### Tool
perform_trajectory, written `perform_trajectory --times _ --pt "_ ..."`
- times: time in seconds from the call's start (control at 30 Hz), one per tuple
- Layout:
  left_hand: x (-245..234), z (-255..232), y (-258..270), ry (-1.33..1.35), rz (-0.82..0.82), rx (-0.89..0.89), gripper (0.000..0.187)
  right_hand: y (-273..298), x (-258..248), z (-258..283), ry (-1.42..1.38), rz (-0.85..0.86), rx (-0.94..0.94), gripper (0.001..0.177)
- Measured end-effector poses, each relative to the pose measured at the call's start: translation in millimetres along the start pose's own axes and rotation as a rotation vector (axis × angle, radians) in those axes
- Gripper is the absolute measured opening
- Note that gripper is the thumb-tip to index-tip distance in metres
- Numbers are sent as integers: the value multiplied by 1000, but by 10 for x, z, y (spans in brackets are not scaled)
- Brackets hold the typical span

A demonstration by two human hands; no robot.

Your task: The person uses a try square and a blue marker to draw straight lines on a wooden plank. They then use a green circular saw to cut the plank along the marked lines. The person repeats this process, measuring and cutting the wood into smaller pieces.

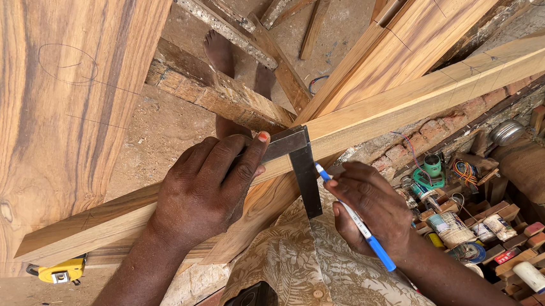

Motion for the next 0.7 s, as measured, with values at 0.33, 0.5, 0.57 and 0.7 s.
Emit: perform_trajectory --times 0.33,0.5,0.57,0.7 --pt "-138 89 144 48 -30 -81 46 133 -309 32 -170 2 146 23" --pt "-282 212 380 45 -29 -160 47 -87 -206 85 -224 25 133 21" --pt "-269 235 439 72 -35 -144 46 -137 -137 121 -228 36 132 21" --pt "-240 268 445 94 -45 -110 47 -212 -79 150 -219 32 136 22"
Point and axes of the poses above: each hand's wrist, its own y-axis away from the middle knuckle, its own x-axis out of the palm, z = x × y, the point moved 7 cm from there along -y, towards the middle knuckle, and after that the axes turned 4 degrees about z, right-handed, at the moved point
